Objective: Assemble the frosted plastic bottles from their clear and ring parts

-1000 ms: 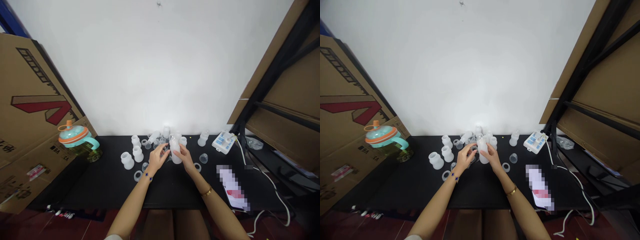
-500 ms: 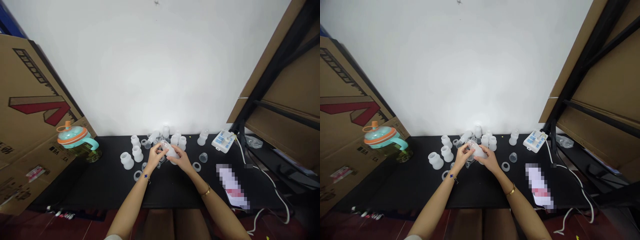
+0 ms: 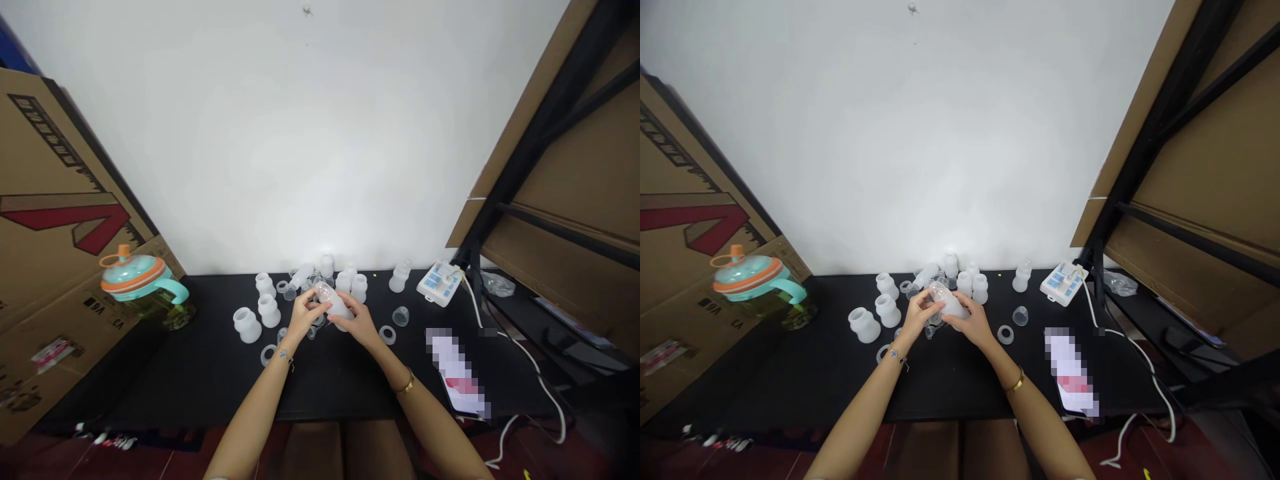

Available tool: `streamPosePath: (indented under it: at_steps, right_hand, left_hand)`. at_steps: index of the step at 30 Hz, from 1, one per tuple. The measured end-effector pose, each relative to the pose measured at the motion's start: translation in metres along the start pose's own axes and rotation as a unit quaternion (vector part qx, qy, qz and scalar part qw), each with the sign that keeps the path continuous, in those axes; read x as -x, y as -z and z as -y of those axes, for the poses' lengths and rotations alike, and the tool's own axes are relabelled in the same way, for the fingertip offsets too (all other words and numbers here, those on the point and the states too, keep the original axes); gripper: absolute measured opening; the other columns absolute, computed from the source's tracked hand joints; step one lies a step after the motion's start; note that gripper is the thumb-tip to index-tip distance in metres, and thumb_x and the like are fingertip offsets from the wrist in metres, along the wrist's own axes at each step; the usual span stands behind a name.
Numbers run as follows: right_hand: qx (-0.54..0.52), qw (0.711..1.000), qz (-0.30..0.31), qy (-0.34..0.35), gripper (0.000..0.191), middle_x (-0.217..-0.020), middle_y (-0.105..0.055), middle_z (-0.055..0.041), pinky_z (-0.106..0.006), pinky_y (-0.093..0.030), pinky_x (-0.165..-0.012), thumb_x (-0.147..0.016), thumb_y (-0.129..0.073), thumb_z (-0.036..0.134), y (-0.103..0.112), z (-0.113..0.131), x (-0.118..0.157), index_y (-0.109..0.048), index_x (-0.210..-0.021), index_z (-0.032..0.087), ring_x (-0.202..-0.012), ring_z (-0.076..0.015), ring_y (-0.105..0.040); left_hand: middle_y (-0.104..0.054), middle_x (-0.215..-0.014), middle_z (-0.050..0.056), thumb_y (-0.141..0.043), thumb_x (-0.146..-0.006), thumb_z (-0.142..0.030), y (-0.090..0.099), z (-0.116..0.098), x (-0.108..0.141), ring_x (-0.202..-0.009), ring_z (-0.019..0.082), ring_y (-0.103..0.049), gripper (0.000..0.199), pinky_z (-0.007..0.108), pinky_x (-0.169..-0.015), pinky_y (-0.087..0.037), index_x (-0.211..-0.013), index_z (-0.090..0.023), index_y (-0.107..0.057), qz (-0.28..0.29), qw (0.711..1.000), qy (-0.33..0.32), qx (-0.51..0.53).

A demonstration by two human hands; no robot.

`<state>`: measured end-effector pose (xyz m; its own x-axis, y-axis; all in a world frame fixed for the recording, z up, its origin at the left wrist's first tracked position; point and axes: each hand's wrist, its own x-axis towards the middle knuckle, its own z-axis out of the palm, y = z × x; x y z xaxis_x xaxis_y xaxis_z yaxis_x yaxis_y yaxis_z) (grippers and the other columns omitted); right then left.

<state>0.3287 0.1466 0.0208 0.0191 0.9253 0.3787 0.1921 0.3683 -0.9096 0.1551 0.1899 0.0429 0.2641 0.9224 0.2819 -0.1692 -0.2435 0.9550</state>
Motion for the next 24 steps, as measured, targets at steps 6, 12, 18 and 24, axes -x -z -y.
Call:
streamPosePath:
  at_steps: [6,12,18,24]
  right_hand:
    - [-0.006,1.000,0.003,-0.010,0.060,-0.112,-0.074,-0.0063,-0.042,-0.054,-0.091,-0.070,-0.085,0.049,-0.001,0.005,0.001,-0.069,-0.123,0.023,-0.102,-0.0290,-0.068]
    - [-0.006,1.000,0.006,-0.008,0.060,-0.115,-0.073,-0.0070,-0.042,-0.054,-0.092,-0.072,-0.084,0.048,0.000,0.001,0.001,-0.067,-0.124,0.023,-0.104,-0.0292,-0.067]
    - [-0.021,1.000,-0.004,-0.003,0.059,-0.118,-0.072,-0.0073,-0.042,-0.053,-0.094,-0.075,-0.082,0.047,0.001,-0.002,0.000,-0.066,-0.125,0.022,-0.107,-0.0290,-0.067]
    - [-0.008,0.998,-0.055,-0.011,0.056,-0.107,-0.075,-0.0062,-0.038,-0.054,-0.081,-0.077,-0.079,0.048,0.005,0.000,-0.001,-0.064,-0.124,0.022,-0.093,-0.0280,-0.070]
  left_hand:
    - [-0.070,-0.120,0.013,-0.084,-0.071,-0.037,0.001,0.001,0.000,-0.080,0.017,-0.069,0.055,0.023,-0.065,-0.055,-0.118,-0.014,-0.068,-0.011,1.000,-0.013,-0.009]
    - [-0.068,-0.128,0.016,-0.082,-0.073,-0.040,-0.001,0.008,0.000,-0.102,0.025,-0.069,0.061,0.023,-0.067,-0.057,-0.125,-0.015,-0.065,-0.028,0.999,-0.033,-0.027]
    - [-0.072,-0.114,0.014,-0.070,-0.084,-0.049,0.001,0.011,-0.001,-0.097,0.024,-0.069,0.052,0.025,-0.064,-0.057,-0.123,-0.015,-0.065,-0.046,0.997,-0.055,-0.010]
    - [-0.074,-0.103,0.011,-0.057,-0.093,-0.055,-0.001,0.007,0.001,-0.094,0.023,-0.069,0.045,0.026,-0.064,-0.056,-0.117,-0.017,-0.068,-0.084,0.994,-0.038,-0.064]
